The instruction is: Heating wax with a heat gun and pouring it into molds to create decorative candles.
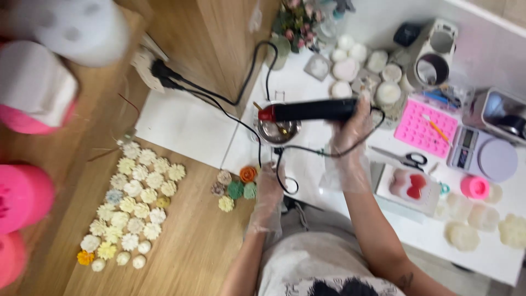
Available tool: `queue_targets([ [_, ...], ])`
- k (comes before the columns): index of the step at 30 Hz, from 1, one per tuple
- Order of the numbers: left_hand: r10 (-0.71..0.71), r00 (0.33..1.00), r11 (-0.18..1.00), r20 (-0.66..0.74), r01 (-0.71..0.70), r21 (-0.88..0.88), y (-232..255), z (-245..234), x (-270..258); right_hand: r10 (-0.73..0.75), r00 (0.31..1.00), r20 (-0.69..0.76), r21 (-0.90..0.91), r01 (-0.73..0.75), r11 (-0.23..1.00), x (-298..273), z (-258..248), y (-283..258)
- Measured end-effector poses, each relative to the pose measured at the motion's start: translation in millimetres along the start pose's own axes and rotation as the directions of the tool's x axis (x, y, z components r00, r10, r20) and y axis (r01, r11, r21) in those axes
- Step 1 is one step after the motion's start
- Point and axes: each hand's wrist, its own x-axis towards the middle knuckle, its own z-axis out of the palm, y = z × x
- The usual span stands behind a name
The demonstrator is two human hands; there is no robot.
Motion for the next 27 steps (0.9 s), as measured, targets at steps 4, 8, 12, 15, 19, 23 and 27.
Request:
queue_targets([
  [4, 0.345, 0.919, 0.923, -0.19, -0.296, 0.245, 10, -30, -22, 0.4, 0.884, 0.241, 0.376, -0.465, 0.801, -20, -3, -6],
  [8, 0.007, 0.987, 0.978, -0.159, -0.04, -0.206, 85, -129, -92, 0.75, 0.578, 0.323, 0.38, -0.805, 0.456, -53, 10, -22],
  [12, -0.129, 0.987, 0.741, -0.092, 0.034, -0.67, 83, -185, -73, 0.864, 0.332, 0.378, 0.263, -0.934, 0.244, -123, 75, -35],
  [15, -0.102, 0.993, 0.617, -0.052, 0.022, -0.787, 65, -211, -55, 0.888, 0.188, 0.419, 0.279, -0.958, 0.071, -172, 112, -2],
  [19, -0.179, 0.982, 0.594, -0.062, 0.058, -0.802, 38, -223, -25, 0.959, 0.119, 0.259, 0.384, -0.923, 0.011, -211, 156, 48],
  [23, -0.064, 0.97, 0.838, -0.235, -0.075, -0.541, 13, -226, 29, 0.942, 0.094, 0.323, 0.381, -0.924, -0.038, -220, 168, 152],
  [27, -0.093, 0.975, 0.778, -0.202, -0.056, -0.626, 10, -227, 73, 0.878, 0.183, 0.442, 0.375, -0.927, 0.005, -219, 175, 165],
])
